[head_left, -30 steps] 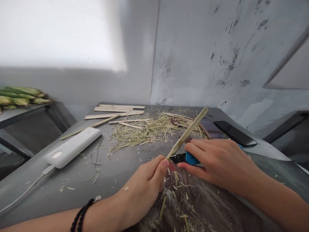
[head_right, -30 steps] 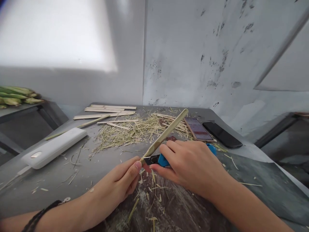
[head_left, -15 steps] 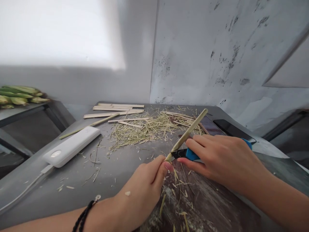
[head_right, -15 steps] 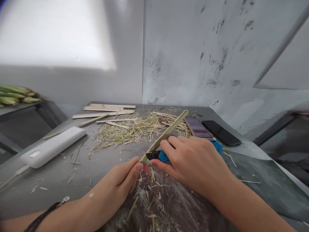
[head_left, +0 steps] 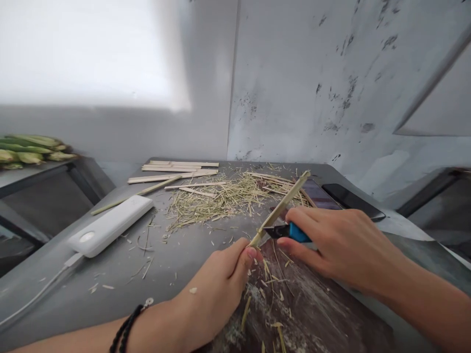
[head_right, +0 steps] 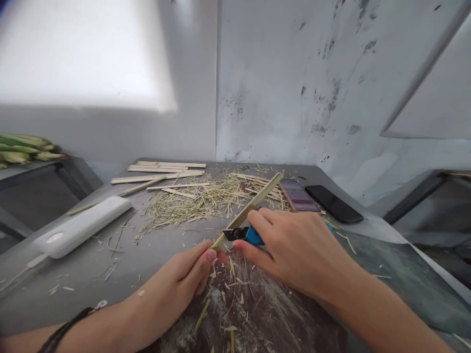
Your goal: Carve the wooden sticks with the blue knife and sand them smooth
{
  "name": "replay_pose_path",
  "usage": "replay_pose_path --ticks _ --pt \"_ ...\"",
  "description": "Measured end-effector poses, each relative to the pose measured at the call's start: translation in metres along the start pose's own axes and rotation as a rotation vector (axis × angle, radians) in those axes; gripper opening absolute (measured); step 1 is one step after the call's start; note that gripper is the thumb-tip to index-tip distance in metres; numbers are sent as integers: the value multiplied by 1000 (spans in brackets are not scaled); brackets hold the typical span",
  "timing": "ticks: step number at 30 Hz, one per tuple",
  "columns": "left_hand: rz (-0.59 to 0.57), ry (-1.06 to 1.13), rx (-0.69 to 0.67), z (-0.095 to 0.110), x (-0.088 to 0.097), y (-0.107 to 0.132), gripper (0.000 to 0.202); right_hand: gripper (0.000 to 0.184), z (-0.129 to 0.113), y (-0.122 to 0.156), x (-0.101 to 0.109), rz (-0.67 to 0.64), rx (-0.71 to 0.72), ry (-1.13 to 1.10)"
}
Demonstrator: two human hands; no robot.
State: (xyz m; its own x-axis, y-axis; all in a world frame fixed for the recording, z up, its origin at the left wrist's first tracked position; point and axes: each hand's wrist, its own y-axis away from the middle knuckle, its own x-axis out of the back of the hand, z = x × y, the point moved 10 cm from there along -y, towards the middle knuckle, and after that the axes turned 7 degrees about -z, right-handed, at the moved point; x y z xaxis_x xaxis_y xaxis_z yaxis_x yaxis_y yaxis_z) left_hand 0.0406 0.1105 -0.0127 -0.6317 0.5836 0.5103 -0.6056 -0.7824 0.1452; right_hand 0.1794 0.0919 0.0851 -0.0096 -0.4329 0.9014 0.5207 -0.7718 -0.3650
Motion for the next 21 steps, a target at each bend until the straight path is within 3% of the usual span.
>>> replay_pose_path --ticks 3,7,13,21 --pt "42 79 -10 -7 1 -2 45 42 -14 -4 -16 -35 49 -32" --pt "45 124 -7 -11 -1 -3 44 43 -20 -6 -22 -41 65 -36" --pt "30 57 27 -10 -1 -2 46 43 -16 -7 -16 -22 12 73" --pt "45 -53 32 -3 2 -4 45 40 -21 -12 -10 -14 61 243"
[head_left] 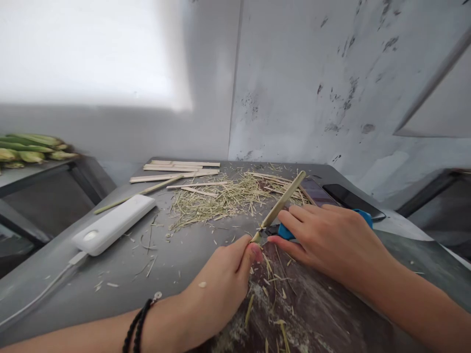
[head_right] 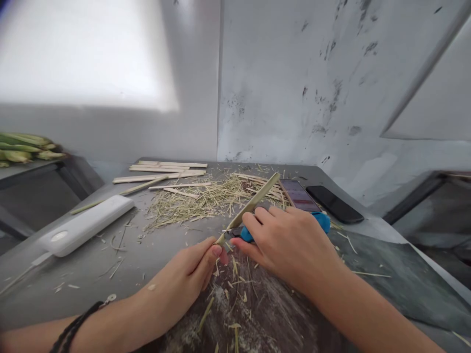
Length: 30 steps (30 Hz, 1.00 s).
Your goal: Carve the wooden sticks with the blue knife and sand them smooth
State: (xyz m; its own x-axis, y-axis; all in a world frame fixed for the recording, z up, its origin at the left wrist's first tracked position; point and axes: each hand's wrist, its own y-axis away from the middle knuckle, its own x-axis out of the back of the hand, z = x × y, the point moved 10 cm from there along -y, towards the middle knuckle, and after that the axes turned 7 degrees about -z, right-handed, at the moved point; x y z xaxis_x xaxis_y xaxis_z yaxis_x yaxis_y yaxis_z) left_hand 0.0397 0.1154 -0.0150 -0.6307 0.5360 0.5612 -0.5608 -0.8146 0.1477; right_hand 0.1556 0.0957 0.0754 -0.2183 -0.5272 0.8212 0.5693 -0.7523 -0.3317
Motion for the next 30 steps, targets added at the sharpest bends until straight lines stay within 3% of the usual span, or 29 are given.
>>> replay_pose_path --ticks 3,6,7,9,11,16,20,23,30 --pt "-50 -36 7 2 -4 5 45 45 31 5 8 -12 -105 140" --pt "-76 -56 12 2 -7 9 46 52 79 20 37 59 -402 281" --pt "-78 -51 9 2 -7 10 46 53 85 24 47 108 -433 257" --pt "-82 -13 0 3 -7 10 47 53 81 25 55 173 -387 91" --pt "-71 83 -4 4 -7 9 49 51 70 20 44 160 -307 -178" --pt "-58 427 94 1 -4 10 52 45 51 9 -25 -146 -290 -739" --pt "-96 572 173 -2 -5 10 46 42 42 5 -39 -213 -229 -896" --pt "-113 608 146 -2 -4 10 44 46 30 2 -38 -242 -150 -977" --pt "-190 635 75 3 -16 14 44 42 14 2 -48 -344 -186 -1055"
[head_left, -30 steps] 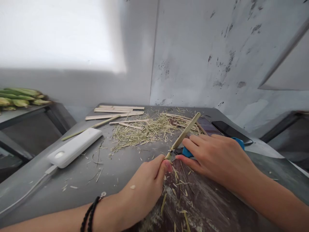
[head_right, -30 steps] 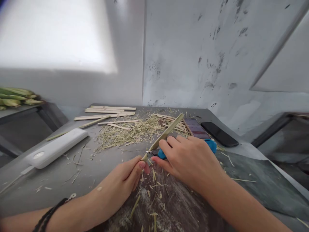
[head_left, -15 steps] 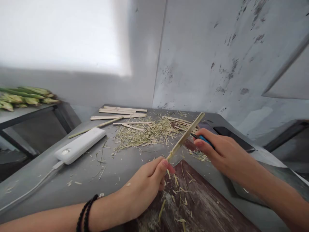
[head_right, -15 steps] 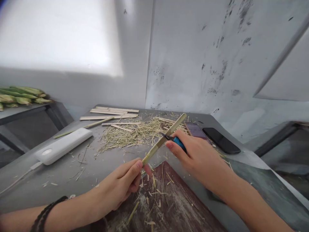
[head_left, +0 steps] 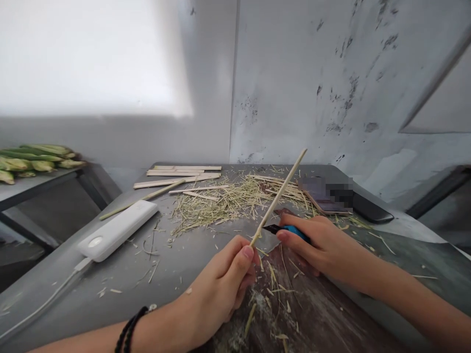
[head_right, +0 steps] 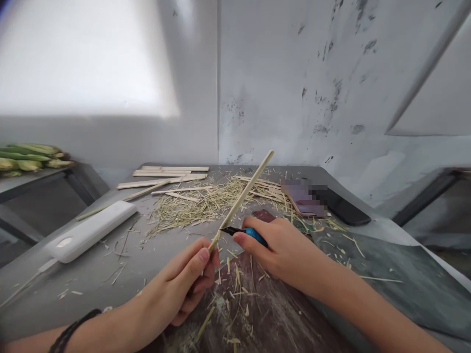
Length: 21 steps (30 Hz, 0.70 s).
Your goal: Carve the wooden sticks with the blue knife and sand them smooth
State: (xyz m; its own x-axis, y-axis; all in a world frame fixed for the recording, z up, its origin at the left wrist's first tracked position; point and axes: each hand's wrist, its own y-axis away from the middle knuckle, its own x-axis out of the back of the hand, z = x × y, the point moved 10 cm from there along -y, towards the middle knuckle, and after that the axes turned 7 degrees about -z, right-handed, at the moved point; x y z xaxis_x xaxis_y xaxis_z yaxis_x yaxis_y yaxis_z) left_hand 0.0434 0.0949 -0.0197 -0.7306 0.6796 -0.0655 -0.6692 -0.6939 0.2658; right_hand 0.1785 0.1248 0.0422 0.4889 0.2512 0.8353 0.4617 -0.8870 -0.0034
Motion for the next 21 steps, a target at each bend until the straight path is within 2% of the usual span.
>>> replay_pose_path --ticks 5,9,13,21 --pt "-15 -29 -68 4 -4 0 38 43 -1 -3 -2 50 35 88" --pt "110 -291 -104 6 8 -1 36 47 5 -6 -3 104 -14 170" --pt "208 -534 -101 10 16 0 30 49 13 -14 -15 11 -75 59" --pt "218 -591 -42 2 18 -2 33 53 18 -25 -21 -45 -70 -44"
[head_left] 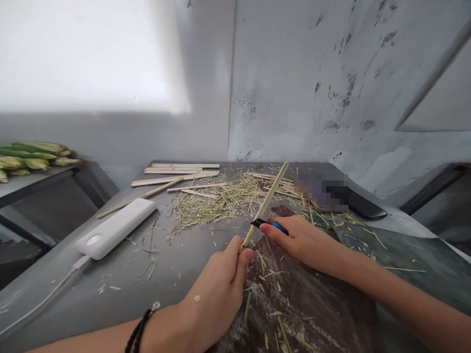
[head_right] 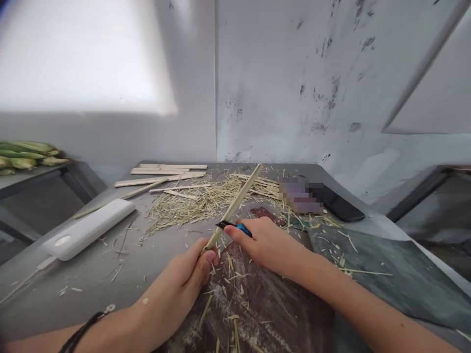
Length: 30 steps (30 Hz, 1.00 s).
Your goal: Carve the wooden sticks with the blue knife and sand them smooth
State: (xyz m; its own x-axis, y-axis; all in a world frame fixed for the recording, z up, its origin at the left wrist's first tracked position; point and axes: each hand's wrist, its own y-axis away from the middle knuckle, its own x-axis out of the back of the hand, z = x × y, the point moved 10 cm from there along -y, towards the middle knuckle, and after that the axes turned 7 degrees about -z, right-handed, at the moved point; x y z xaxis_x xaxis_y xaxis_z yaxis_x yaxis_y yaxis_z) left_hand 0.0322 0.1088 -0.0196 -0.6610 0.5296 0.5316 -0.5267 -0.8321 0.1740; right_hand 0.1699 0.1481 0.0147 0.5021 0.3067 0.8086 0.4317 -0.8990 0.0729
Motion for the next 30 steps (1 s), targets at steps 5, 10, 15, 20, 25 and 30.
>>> replay_pose_path --ticks 5,10,15,20,25,30 --pt "11 -42 40 -3 1 -1 34 55 2 -2 -2 -33 8 -49" --pt "14 -63 55 -4 1 -1 32 56 4 -3 -4 -81 17 -78" --pt "-12 -55 34 -5 -3 -2 37 54 4 -1 -4 -133 26 -125" --pt "-23 -48 24 -5 -4 -5 38 53 4 -1 -6 -205 35 -167" --pt "-23 -46 28 -4 -3 -6 37 55 6 -1 -7 -253 28 -187" --pt "-47 -46 32 -2 -4 -7 38 55 3 0 -3 -263 56 -148"
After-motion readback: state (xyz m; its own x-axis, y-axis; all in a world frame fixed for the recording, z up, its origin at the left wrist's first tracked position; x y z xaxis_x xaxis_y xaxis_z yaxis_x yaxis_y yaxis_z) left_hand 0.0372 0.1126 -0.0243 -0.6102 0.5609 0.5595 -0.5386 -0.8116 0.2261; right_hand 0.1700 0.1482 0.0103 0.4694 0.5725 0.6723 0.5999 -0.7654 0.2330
